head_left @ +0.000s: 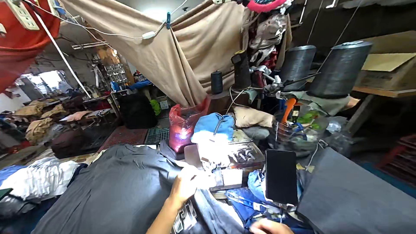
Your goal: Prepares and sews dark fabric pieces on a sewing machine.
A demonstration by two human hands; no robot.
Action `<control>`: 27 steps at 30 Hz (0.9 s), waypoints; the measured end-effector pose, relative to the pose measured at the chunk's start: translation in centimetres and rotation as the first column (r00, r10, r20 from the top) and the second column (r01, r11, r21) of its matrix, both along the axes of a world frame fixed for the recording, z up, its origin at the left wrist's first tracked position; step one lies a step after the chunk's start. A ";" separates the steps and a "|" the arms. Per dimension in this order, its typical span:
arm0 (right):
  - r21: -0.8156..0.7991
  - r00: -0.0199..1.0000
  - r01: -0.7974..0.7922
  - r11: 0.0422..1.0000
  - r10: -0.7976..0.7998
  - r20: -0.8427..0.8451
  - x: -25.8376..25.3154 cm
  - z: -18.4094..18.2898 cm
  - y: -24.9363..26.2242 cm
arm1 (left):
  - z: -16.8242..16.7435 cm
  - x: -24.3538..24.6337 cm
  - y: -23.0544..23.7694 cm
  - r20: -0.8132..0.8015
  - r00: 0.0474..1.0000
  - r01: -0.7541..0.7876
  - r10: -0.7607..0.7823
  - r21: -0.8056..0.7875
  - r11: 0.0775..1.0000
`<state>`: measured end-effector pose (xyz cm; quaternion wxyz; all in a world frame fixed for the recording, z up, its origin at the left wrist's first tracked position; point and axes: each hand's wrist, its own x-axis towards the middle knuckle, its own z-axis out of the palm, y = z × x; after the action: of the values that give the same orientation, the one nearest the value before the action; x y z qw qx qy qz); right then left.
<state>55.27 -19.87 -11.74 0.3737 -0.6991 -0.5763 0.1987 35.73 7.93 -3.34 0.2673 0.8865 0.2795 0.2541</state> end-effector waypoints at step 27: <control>0.157 0.858 0.058 0.986 0.031 -0.513 -3.5 -0.6 10.6 | -1.9 1.8 2.0 -0.298 0.955 0.070 -0.013 0.183 0.981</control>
<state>51.79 -9.28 -12.33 0.5722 -0.5911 -0.4656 0.3262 37.54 9.90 -5.26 0.1414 0.9417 0.2717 0.1389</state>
